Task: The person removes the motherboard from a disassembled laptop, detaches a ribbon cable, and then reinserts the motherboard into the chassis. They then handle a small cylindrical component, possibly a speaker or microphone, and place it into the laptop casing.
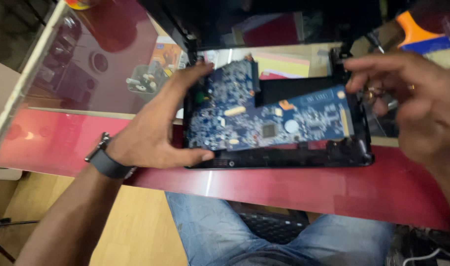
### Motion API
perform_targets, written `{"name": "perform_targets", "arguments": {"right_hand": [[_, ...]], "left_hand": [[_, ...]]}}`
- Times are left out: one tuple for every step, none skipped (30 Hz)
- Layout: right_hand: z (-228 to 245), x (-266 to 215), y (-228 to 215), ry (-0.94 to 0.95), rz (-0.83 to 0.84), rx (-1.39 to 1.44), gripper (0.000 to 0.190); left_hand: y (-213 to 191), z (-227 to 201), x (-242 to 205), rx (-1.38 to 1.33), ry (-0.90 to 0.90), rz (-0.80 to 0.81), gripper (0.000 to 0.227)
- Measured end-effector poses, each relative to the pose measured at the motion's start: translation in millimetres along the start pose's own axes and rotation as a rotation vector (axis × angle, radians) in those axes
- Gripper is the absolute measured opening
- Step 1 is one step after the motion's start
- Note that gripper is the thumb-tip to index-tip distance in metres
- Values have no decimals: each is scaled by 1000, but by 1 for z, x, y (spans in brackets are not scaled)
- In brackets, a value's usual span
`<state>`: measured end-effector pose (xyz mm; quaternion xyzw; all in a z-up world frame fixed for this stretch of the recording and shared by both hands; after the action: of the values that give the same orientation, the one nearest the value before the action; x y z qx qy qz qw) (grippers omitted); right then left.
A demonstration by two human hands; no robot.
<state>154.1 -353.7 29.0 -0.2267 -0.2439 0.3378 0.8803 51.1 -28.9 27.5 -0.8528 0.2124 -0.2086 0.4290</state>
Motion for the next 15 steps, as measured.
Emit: {"name": "perform_targets", "arguments": {"right_hand": [[0, 2, -1, 8, -2, 5, 109], [1, 3, -1, 3, -6, -51, 100], [2, 6, -2, -6, -8, -109, 91], [-2, 6, -3, -2, -8, -106, 91], [-3, 6, -4, -65, 17, -180, 78], [-4, 6, -4, -127, 44, -255, 64], [-4, 7, -4, -126, 45, -253, 64], [-3, 7, -3, -162, 56, -257, 63], [-2, 7, -2, -197, 67, -259, 61], [-1, 7, -3, -194, 68, -255, 61], [1, 7, -3, -222, 82, -292, 61], [3, 7, -2, -250, 96, -329, 60], [4, 5, -1, -244, 94, -326, 60], [6, 4, 0, -235, 73, -289, 59], [7, 4, 1, -226, 53, -253, 58]], "left_hand": [[1, 1, 0, -5, 0, 8, 108], [1, 1, 0, -71, 16, -3, 108], [0, 1, -1, -135, 30, -19, 107], [2, 2, -2, -137, 28, -15, 107], [3, 3, -3, -218, 52, -15, 106], [4, 3, -4, -300, 75, -16, 107], [5, 5, -4, -301, 73, -14, 107], [5, 6, -5, -323, 79, -21, 106], [6, 8, -5, -347, 84, -26, 106], [7, 9, -5, -349, 80, -23, 106], [7, 11, -5, -358, 90, -29, 107], [8, 12, -4, -366, 101, -35, 108], [8, 11, -4, -369, 100, -29, 108], [8, 11, -4, -391, 86, -41, 109], [8, 11, -4, -412, 72, -55, 111]]}}
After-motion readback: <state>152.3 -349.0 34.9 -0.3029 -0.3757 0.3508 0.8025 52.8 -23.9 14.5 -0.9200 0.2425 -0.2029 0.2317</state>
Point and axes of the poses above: each hand's wrist, its own x-axis towards the middle knuckle, its own y-axis out of the palm, z = x × y, the point moved 4 cm from there along x, towards the middle knuckle, and after that the axes turned 11 degrees about z, right-handed, at the moved point
